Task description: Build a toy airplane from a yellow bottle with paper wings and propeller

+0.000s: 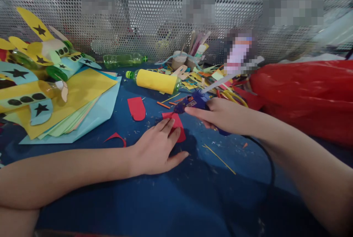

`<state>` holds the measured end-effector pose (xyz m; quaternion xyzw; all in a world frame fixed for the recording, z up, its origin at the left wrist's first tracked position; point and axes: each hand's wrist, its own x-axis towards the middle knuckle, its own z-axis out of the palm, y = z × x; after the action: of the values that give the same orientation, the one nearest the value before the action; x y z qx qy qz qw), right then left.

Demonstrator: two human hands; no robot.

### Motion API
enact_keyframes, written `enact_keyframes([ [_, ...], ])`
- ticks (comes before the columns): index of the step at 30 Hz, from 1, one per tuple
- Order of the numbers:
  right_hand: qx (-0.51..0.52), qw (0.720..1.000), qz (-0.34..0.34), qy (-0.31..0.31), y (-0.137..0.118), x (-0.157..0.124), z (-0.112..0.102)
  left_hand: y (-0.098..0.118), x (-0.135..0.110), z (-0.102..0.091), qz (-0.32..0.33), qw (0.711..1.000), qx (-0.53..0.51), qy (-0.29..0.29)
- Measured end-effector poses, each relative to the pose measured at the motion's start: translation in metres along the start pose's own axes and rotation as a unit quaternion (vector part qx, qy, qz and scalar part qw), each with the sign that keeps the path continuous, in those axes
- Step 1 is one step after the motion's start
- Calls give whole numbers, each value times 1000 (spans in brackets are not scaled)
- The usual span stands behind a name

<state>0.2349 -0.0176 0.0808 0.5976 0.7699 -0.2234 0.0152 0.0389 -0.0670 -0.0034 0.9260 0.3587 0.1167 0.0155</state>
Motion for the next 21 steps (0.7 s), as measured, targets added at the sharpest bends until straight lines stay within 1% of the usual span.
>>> enact_keyframes([
  [4, -7, 1000, -1, 7, 0, -2, -4, 0, 0, 0, 9, 1000, 3, 7],
  [10, -19, 1000, 10, -9, 4, -1, -5, -1, -1, 1, 13, 1000, 8, 16],
  [14, -8, 1000, 20, -3, 3, -2, -7, -1, 0, -1, 14, 1000, 17, 17],
  [17, 26, 999, 34, 8, 1, -8, -12, 0, -1, -1, 18, 999, 21, 18],
  [19, 77, 996, 30, 32, 4, -15, -16, 0, -2, -1, 15, 1000, 11, 21],
  [21, 145, 987, 25, 61, 12, -24, -17, 0, -3, 0, 6, 1000, -7, 25],
])
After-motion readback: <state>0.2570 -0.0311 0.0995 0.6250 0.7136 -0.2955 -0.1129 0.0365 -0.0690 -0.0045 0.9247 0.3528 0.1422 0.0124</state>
